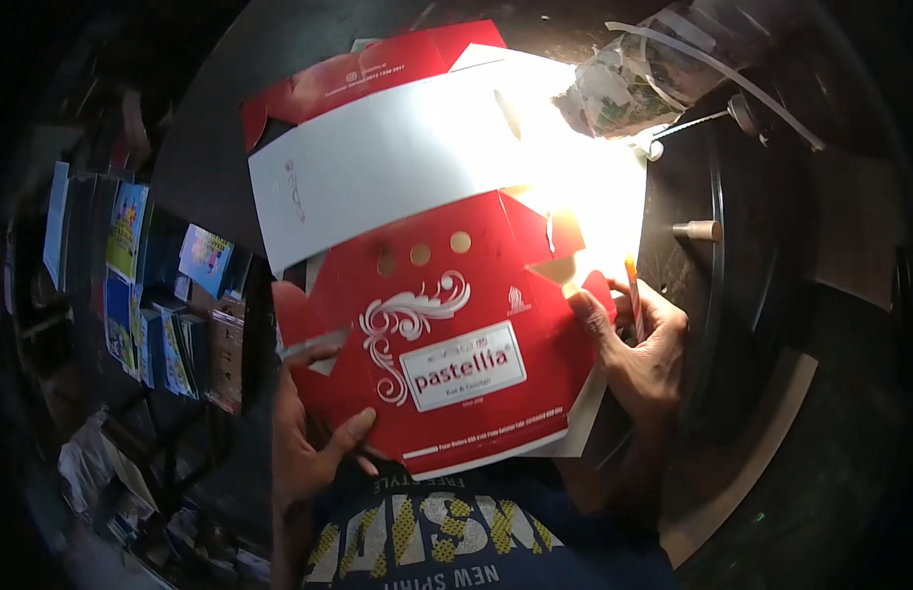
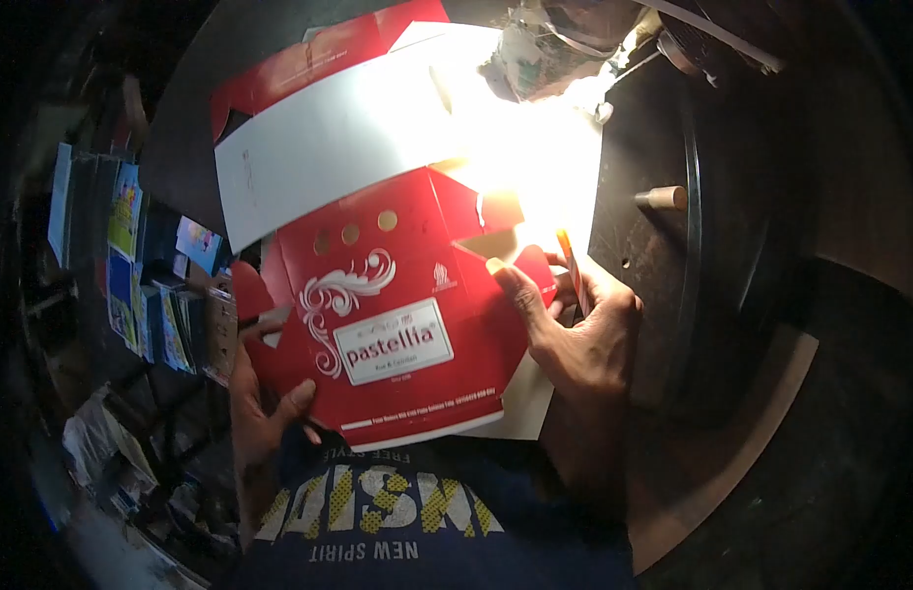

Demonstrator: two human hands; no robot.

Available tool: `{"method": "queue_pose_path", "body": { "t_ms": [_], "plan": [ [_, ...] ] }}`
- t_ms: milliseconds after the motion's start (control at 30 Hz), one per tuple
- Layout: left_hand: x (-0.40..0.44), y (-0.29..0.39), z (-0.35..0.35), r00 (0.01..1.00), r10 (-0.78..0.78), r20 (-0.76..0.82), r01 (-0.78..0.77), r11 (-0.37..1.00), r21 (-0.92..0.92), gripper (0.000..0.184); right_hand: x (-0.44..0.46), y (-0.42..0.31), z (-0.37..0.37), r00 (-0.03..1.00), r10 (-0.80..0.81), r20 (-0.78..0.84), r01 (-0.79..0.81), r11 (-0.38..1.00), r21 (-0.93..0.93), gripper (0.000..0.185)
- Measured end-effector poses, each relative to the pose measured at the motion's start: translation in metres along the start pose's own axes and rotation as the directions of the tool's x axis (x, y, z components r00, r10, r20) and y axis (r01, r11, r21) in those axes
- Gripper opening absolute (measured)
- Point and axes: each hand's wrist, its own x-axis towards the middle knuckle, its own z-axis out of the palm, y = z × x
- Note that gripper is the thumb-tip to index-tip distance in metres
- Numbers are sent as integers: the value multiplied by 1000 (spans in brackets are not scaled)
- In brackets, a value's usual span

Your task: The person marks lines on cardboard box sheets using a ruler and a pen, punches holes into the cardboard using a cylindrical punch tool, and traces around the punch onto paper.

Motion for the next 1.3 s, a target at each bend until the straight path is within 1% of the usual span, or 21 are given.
{"method": "queue_pose_path", "body": {
  "t_ms": [200,233,267,300,333,367,433,467,533,633,700,767,833,867,933,1000,1100,1167,1233,1267,1300],
  "plan": [
    [9,-11,-8,951,-269,153,272,962,0,64,15,4,16,996,18,-85,-6,990,139,28],
    [14,-22,-10,983,-41,177,-3,970,242,62,18,3,14,995,26,-93,-13,990,143,24],
    [17,-27,-10,949,179,258,-282,847,450,60,19,4,11,994,33,-104,-18,989,146,20],
    [14,-9,-7,984,-26,174,-48,912,407,49,15,6,11,987,-33,-159,63,981,183,13],
    [15,-22,-22,984,165,64,-176,874,454,42,11,6,8,986,-32,-163,62,982,179,13],
    [14,-36,-40,935,353,-40,-283,809,514,35,3,7,8,955,-134,-266,200,950,241,13],
    [36,-19,-42,822,329,-464,-141,908,395,23,-11,9,10,886,-265,-380,398,854,334,22],
    [41,-19,-49,820,211,-531,-49,952,302,22,-17,16,12,886,-267,-378,401,852,338,22],
    [35,-42,-63,923,15,-384,68,977,201,22,-24,37,15,865,-246,-437,454,755,473,20],
    [33,-62,-67,975,-78,-206,112,981,161,21,-25,50,19,885,-386,-260,421,422,803,5],
    [31,-62,-74,981,-102,-165,131,976,173,20,-38,51,35,879,-460,-126,306,341,889,3],
    [25,-62,-79,983,-129,-129,152,971,185,20,-33,64,79,766,-396,-506,611,207,764,28],
    [17,-62,-85,983,-158,-88,173,965,199,19,-23,20,58,847,-454,-275,531,701,476,21],
    [13,-61,-86,983,-172,-69,183,960,213,19,-17,-12,46,868,-473,-153,497,836,234,18],
    [10,-63,-84,982,-183,-35,186,952,245,18,16,-33,64,976,-210,-62,213,852,478,14],
    [8,-69,-82,983,-182,-21,181,948,263,18,25,-53,81,938,-330,-103,322,725,609,17],
    [10,-84,-83,993,-106,-54,116,970,215,22,-2,-76,74,863,-502,62,347,677,650,15],
    [11,-80,-85,991,-120,-61,130,969,210,25,-9,-49,91,687,-707,-167,601,424,678,25],
    [14,-74,-89,990,-133,-51,141,965,221,27,-23,-31,78,671,-736,-91,595,463,657,32],
    [16,-70,-93,988,-147,-40,152,962,227,29,-29,-20,62,757,-647,96,468,639,610,35],
    [19,-66,-96,986,-164,-27,166,958,235,30,-27,-16,56,752,-648,118,462,646,608,35]
  ]
}}
